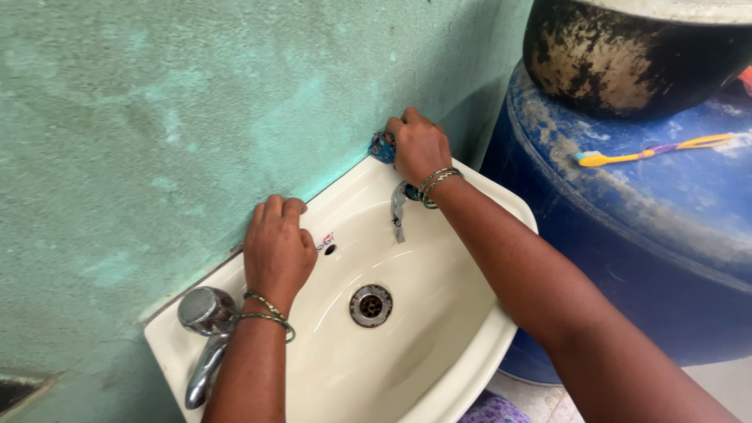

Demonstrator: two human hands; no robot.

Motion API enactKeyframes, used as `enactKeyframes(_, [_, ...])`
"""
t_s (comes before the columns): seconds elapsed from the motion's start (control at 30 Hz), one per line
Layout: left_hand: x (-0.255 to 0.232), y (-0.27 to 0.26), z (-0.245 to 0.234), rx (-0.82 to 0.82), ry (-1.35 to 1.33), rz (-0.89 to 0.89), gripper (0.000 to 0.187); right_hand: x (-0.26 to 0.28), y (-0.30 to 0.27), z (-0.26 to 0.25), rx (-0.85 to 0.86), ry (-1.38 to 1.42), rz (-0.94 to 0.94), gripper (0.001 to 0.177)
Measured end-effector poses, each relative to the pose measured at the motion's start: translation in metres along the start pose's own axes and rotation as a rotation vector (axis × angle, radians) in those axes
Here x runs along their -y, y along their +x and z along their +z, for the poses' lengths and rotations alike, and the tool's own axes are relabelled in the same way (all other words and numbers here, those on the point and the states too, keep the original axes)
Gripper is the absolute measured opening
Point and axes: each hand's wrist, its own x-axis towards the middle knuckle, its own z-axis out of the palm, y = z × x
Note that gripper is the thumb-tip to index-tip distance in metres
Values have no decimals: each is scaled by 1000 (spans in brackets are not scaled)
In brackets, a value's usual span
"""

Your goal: The person cleans a sink and its fixtures by wiping the edges, the basin, and the faucet with a cloth.

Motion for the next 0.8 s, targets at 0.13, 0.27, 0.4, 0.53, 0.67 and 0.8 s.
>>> enactKeyframes(0.13, [1, -4, 1, -18, 9, 18, 42, 2, -2, -2, 19, 17, -13, 24])
enactKeyframes(0.27, [-1, 1, -1, -33, 1, 27, 41, 4, 2, -12, 18, 33, -9, 32])
enactKeyframes(0.4, [-1, 1, 1, -39, 4, 20, 41, 4, 1, -21, 118, 87, 2, 45])
enactKeyframes(0.53, [-4, -2, 3, 5, 5, -14, 43, -3, 2, -32, 270, 195, 35, 54])
enactKeyframes(0.67, [-6, -5, 2, -28, -29, -47, 43, 1, -11, -45, 315, 93, 61, 53])
enactKeyframes(0.8, [-4, -10, 10, -40, -8, -84, 46, 1, -39, -66, 375, -141, -22, 36])
